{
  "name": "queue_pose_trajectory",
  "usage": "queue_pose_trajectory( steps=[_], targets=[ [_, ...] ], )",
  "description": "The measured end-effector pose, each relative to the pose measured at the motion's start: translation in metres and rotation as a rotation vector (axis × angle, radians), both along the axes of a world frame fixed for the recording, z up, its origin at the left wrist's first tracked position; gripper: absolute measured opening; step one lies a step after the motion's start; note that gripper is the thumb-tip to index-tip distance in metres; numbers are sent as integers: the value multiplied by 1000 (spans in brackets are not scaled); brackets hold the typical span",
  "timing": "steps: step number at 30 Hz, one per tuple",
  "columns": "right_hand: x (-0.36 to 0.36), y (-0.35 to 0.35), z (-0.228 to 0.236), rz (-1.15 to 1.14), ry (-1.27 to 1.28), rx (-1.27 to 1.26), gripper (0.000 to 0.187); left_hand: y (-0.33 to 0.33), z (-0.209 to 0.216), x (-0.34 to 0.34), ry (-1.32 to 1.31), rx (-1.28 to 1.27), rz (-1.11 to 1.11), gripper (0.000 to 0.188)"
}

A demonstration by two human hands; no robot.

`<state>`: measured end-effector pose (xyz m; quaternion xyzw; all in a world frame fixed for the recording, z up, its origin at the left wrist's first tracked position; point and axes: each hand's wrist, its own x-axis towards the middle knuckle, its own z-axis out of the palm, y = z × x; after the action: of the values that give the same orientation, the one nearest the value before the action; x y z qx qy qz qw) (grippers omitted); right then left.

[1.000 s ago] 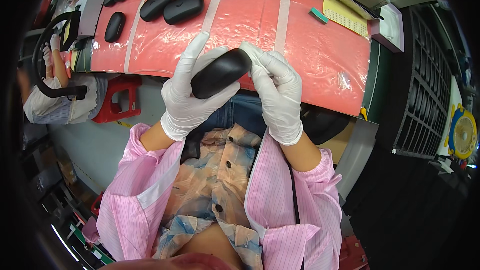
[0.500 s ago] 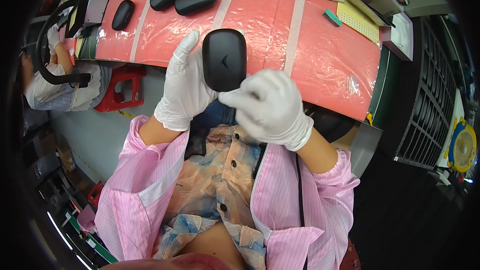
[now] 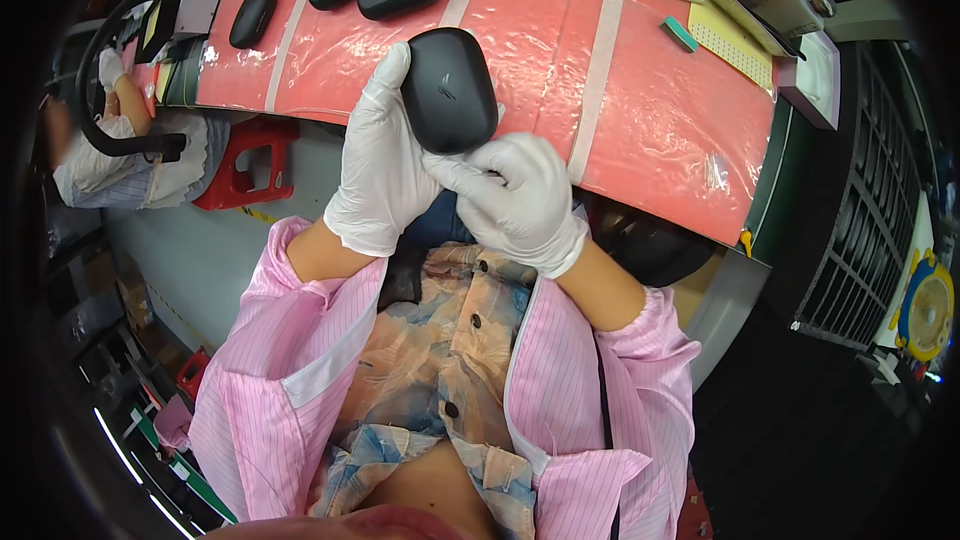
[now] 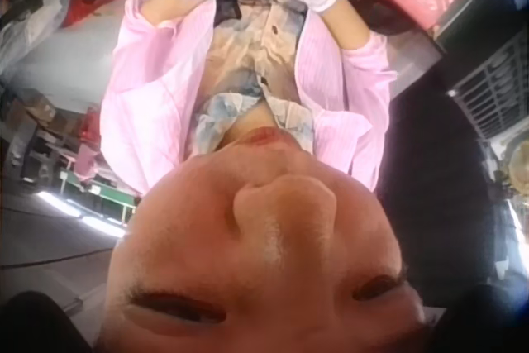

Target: Inspecting and wiping earbud charging cases at a factory workbench.

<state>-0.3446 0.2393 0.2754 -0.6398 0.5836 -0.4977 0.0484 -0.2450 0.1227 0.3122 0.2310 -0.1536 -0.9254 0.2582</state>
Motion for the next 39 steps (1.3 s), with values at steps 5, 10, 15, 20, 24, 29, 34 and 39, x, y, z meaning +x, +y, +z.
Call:
queue_pose_trajectory(
  steps=[5, 10, 15, 20, 24, 29, 34, 39],
  targets=[
    [-5, 8, 6, -36, -144, -13, 41, 0, 5, 1, -51, -92, 16, 41],
    [-45, -17, 46, -233, -379, 83, 34, -5, 2, -6, -224, -93, -66, 50],
    [-39, -30, 47, 105, -50, 21, 39, 5, 17, -13, -266, 32, -57, 55],
    [-13, 8, 12, 187, -27, 45, 40, -10, -9, -9, 114, 239, -228, 66],
    [-33, 14, 36, -71, -76, -67, 36, -7, -2, -19, 291, 386, -308, 92],
    [-38, -22, 58, -180, -420, 19, 36, 5, 4, -17, 284, 352, -354, 100],
    [-24, 17, 52, 206, 18, 12, 40, 7, -6, -26, 441, 387, -336, 103],
    [-54, -13, 54, -119, -168, -109, 32, 14, -3, -23, 261, 30, -385, 89]
  ],
)
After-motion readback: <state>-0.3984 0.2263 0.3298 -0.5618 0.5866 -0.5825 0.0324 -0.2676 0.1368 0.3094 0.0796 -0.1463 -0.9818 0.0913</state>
